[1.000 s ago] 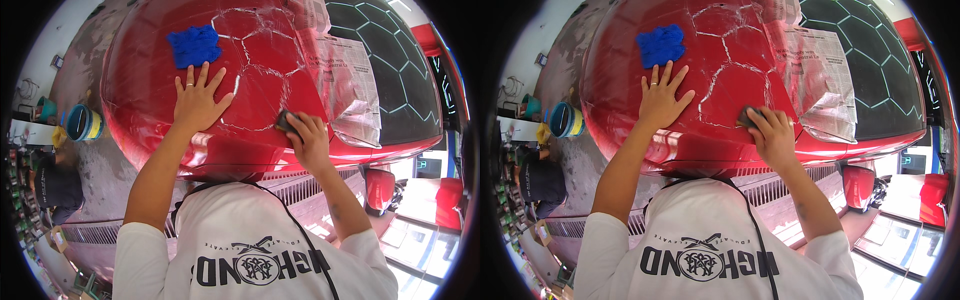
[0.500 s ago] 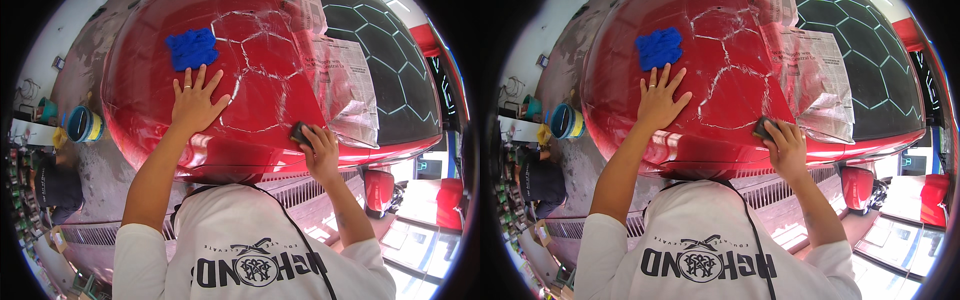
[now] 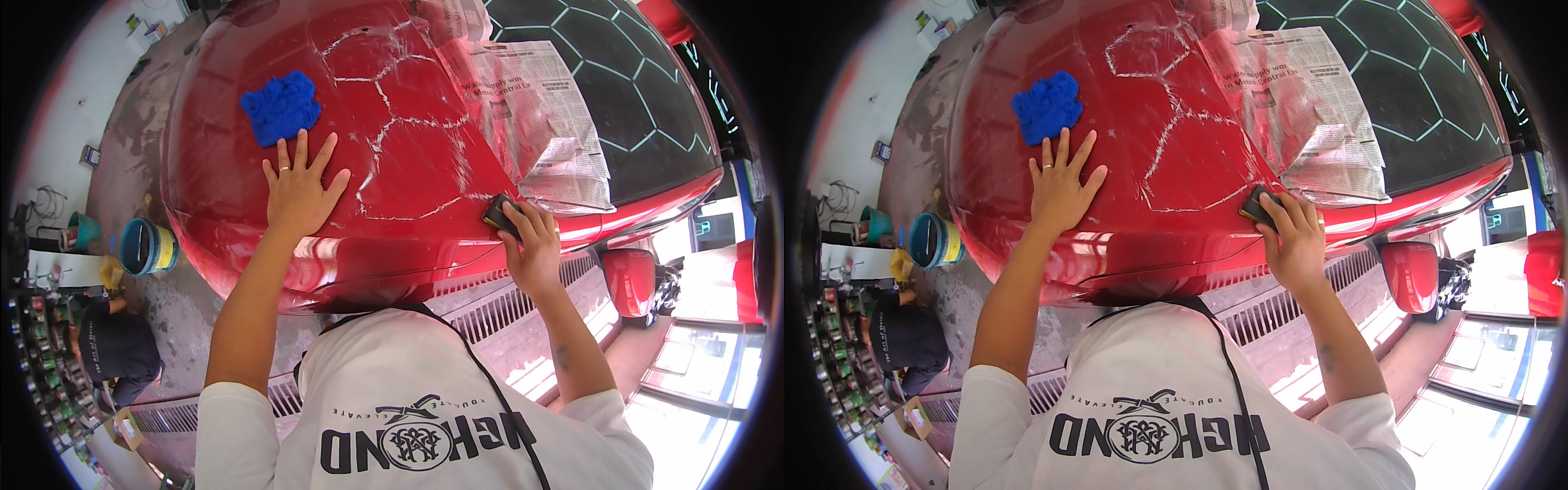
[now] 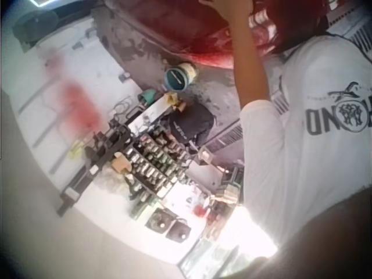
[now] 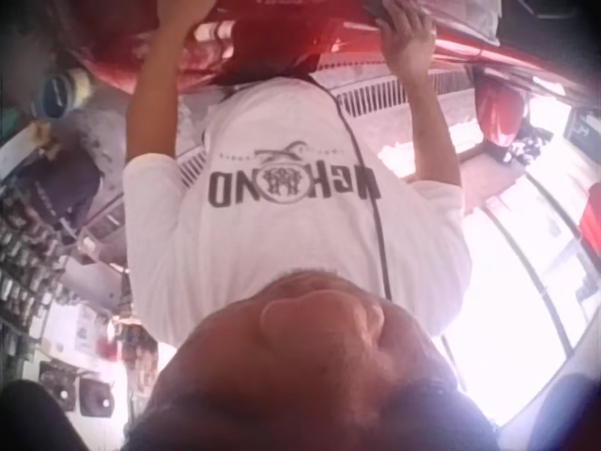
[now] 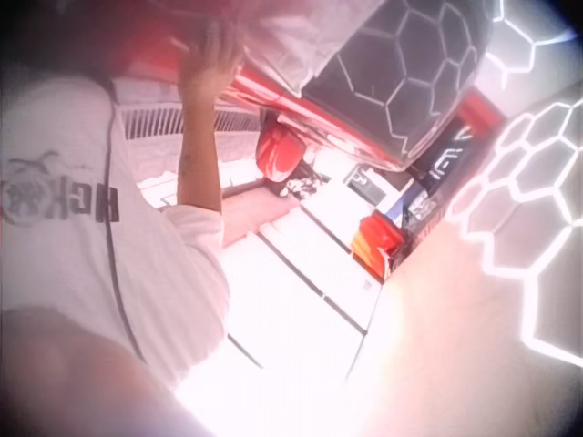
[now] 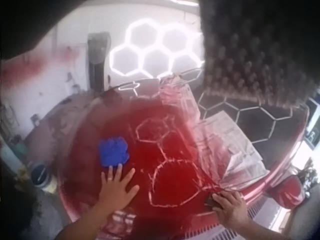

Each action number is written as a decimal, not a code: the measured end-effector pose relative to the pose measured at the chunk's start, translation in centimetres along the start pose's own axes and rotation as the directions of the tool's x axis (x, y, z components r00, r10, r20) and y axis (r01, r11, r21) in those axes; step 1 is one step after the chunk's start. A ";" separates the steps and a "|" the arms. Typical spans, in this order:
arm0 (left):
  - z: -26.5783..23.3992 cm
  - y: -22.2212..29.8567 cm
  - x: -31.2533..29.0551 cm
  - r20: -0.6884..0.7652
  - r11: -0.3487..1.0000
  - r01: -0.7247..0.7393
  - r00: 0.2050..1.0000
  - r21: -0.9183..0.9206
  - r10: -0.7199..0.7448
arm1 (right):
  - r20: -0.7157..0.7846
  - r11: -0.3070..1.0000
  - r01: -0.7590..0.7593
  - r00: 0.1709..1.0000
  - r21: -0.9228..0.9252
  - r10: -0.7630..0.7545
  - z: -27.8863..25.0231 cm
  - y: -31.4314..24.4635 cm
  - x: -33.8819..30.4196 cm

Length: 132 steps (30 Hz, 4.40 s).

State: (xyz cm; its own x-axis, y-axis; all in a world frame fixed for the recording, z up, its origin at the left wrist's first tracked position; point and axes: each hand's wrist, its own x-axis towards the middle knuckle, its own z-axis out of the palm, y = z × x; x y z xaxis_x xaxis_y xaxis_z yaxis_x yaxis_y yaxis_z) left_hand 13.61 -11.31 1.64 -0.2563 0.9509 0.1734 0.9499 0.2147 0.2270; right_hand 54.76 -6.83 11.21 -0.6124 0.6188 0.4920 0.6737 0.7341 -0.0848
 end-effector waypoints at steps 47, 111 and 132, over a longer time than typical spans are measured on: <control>-0.7 -2.2 0.5 -0.551 0.954 -0.166 0.834 -0.250 0.000 | 0.144 0.994 -0.110 0.984 0.006 0.108 7.6 -1.0 12.4; -10.8 6.5 -5.8 0.099 0.102 0.124 0.969 -0.987 -0.226 | -0.057 0.895 -0.208 0.967 0.394 0.250 2.0 0.7 17.0; -2.6 15.7 4.8 -0.318 0.916 -0.207 0.943 -0.343 0.094 | 0.286 0.285 -0.356 0.923 0.890 0.258 10.0 6.7 27.6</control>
State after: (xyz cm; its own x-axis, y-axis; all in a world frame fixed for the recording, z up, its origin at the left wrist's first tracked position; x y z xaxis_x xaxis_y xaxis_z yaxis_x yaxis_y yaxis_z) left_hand 26.77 -3.96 8.53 -0.2089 0.8465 0.4898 0.8622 -0.0769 0.5007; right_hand 38.23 17.96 15.53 -0.5094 0.8406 0.1840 0.0419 0.2378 -0.9704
